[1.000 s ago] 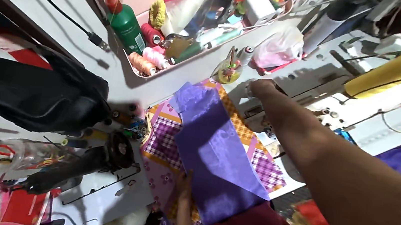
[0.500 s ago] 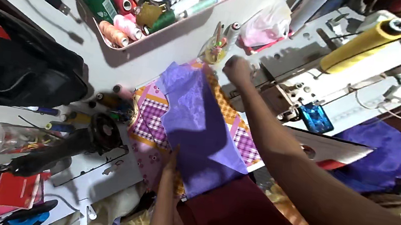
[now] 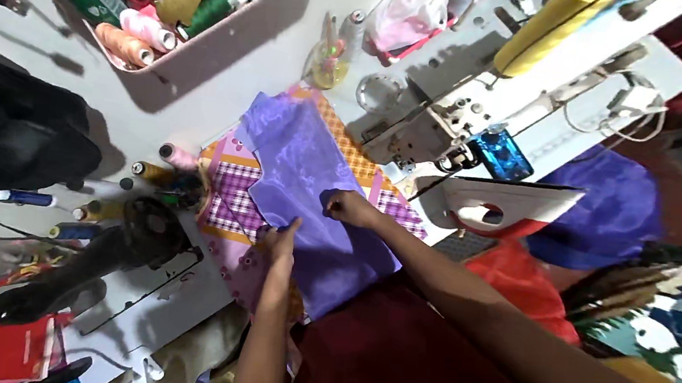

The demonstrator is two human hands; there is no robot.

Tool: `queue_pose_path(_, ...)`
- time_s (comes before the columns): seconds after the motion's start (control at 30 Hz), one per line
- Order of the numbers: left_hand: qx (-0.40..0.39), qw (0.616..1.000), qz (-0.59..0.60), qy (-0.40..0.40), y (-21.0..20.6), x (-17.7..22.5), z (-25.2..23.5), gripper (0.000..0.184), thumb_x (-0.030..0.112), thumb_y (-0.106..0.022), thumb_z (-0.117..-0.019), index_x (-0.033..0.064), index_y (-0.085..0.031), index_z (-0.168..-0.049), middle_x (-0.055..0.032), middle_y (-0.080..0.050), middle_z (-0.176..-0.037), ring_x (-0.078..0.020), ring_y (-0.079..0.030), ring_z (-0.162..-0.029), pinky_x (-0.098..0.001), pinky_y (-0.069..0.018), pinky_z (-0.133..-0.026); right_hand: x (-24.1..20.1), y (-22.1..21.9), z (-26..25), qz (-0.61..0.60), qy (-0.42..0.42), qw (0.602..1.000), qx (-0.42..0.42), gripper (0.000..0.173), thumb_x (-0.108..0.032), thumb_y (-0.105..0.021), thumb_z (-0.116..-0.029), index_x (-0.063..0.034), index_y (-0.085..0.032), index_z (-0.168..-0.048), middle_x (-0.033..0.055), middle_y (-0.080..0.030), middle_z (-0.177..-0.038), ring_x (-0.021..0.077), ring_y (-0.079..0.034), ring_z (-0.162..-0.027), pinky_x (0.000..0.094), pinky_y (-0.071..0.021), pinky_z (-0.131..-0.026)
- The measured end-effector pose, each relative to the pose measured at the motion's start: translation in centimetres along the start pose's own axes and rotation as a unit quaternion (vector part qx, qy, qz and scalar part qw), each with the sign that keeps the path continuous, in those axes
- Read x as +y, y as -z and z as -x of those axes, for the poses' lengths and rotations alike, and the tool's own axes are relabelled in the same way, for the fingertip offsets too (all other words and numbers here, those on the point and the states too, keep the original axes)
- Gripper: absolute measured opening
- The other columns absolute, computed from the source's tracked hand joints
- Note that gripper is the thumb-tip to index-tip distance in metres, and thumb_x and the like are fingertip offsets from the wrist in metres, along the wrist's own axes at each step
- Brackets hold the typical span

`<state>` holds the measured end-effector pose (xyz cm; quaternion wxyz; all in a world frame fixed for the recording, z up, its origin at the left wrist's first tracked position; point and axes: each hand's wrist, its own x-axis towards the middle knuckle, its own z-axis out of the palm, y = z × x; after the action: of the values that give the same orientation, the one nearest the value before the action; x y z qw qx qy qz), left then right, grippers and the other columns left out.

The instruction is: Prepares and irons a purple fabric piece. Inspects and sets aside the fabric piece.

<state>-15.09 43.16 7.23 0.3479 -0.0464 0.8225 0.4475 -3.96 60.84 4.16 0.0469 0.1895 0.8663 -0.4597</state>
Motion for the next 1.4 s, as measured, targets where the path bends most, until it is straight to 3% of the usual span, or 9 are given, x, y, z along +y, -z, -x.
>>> queue_pose_path(0.1,-0.015,1.0,-0.004,-0.011,-0.9,0.4,0.4,0.049,0.012,-0.08,-0.0881,-0.0111,-0.061,-0.126,-0.0283,-0.06,-0.132,-0.0332,-0.057,-0.127,-0.0465,-0.0455,-0.109,0.0,-0.5,0.2,0.006,0.007,1.0,0.017,0.008,-0.002,-0.072,-0.0885,0.0038,-0.073,-0.094,0.0215,-0.072,-0.097,0.0376,-0.07,-0.094,0.0588,-0.054,-0.087)
queue_pose_path(0.23,-0.034,0.999,-0.022,-0.011,-1.2,1.3,1.1,0.039,0.017,-0.074,-0.0947,-0.0092,-0.065,-0.122,-0.0268,-0.063,-0.128,-0.0325,-0.058,-0.123,-0.0478,-0.0459,-0.106,-0.4,-1.1,0.0,0.015,-0.009,1.0,0.013,0.011,-0.002,-0.07,-0.0913,0.0042,-0.074,-0.099,0.0233,-0.071,-0.106,0.0398,-0.068,-0.105,0.0589,-0.0521,-0.096)
queue_pose_path(0.5,-0.084,0.994,0.073,0.003,-1.2,0.9,0.8,0.047,0.019,-0.062,-0.1027,-0.0045,-0.05,-0.142,-0.0246,-0.054,-0.142,-0.0318,-0.054,-0.131,-0.0502,-0.0459,-0.108,0.0,-0.5,0.1,-0.041,-0.02,0.999,0.019,0.01,-0.001,-0.066,-0.0943,0.0039,-0.072,-0.101,0.023,-0.07,-0.108,0.0381,-0.068,-0.103,0.0583,-0.0523,-0.095)
queue_pose_path(0.7,-0.105,0.979,0.167,0.057,-1.6,1.4,1.0,0.044,0.018,-0.06,-0.1027,-0.0018,-0.051,-0.141,-0.0226,-0.058,-0.136,-0.0302,-0.058,-0.124,-0.049,-0.0505,-0.102,-0.9,0.4,0.2,-0.091,-0.045,0.995,-0.017,0.018,-0.009,-0.063,-0.1006,0.0045,-0.071,-0.108,0.0202,-0.071,-0.106,0.03,-0.068,-0.101,0.0499,-0.052,-0.097)
queue_pose_path(0.83,-0.128,0.949,0.265,0.108,-1.8,1.2,0.5,0.038,0.014,-0.05,-0.1044,0.0004,-0.049,-0.139,-0.0208,-0.061,-0.128,-0.029,-0.062,-0.114,-0.0486,-0.0539,-0.095,-0.8,0.4,0.7,-0.138,-0.051,0.989,-0.001,0.016,-0.005,-0.062,-0.1001,0.0059,-0.07,-0.108,0.0191,-0.07,-0.105,0.0248,-0.067,-0.098,0.0434,-0.0529,-0.094)
queue_pose_path(1.03,-0.138,0.918,0.357,0.103,-2.7,-0.2,-0.2,0.033,0.013,-0.044,-0.1041,0.0022,-0.05,-0.134,-0.0182,-0.063,-0.12,-0.0265,-0.065,-0.106,-0.0477,-0.0554,-0.09,-0.2,0.6,0.7,-0.17,-0.065,0.983,0.004,0.016,-0.007,-0.064,-0.0999,0.0047,-0.071,-0.108,0.0159,-0.071,-0.104,0.0181,-0.066,-0.097,0.0373,-0.053,-0.093)
queue_pose_path(1.23,-0.144,0.921,0.336,0.136,-3.4,-0.6,0.0,0.039,0.015,-0.051,-0.1055,0.0031,-0.047,-0.142,-0.0184,-0.061,-0.131,-0.0261,-0.062,-0.116,-0.0458,-0.0535,-0.097,-0.6,-0.4,0.9,-0.179,-0.088,0.979,0.051,0.016,-0.008,-0.068,-0.0973,0.0022,-0.076,-0.106,0.0147,-0.075,-0.104,0.0171,-0.07,-0.099,0.038,-0.0542,-0.096)
queue_pose_path(1.3,-0.138,0.923,0.331,0.136,-3.6,-0.6,0.0,0.039,0.017,-0.052,-0.1056,0.0024,-0.047,-0.142,-0.0189,-0.06,-0.131,-0.0271,-0.062,-0.117,-0.0465,-0.0532,-0.098,-0.7,-0.8,1.2,-0.169,-0.077,0.98,0.069,0.018,-0.009,-0.066,-0.0992,0.0017,-0.076,-0.109,0.0152,-0.076,-0.107,0.02,-0.071,-0.101,0.041,-0.0541,-0.098)
queue_pose_path(1.4,-0.122,0.948,0.275,0.105,-2.5,-0.3,0.5,0.046,0.019,-0.053,-0.1064,0.0039,-0.041,-0.149,-0.0196,-0.054,-0.143,-0.0281,-0.056,-0.129,-0.0481,-0.0488,-0.105,-0.5,-0.4,3.3,-0.129,-0.069,0.979,0.142,0.025,-0.015,-0.062,-0.1032,0.0003,-0.071,-0.121,0.0165,-0.073,-0.117,0.0256,-0.07,-0.109,0.0458,-0.0538,-0.101)
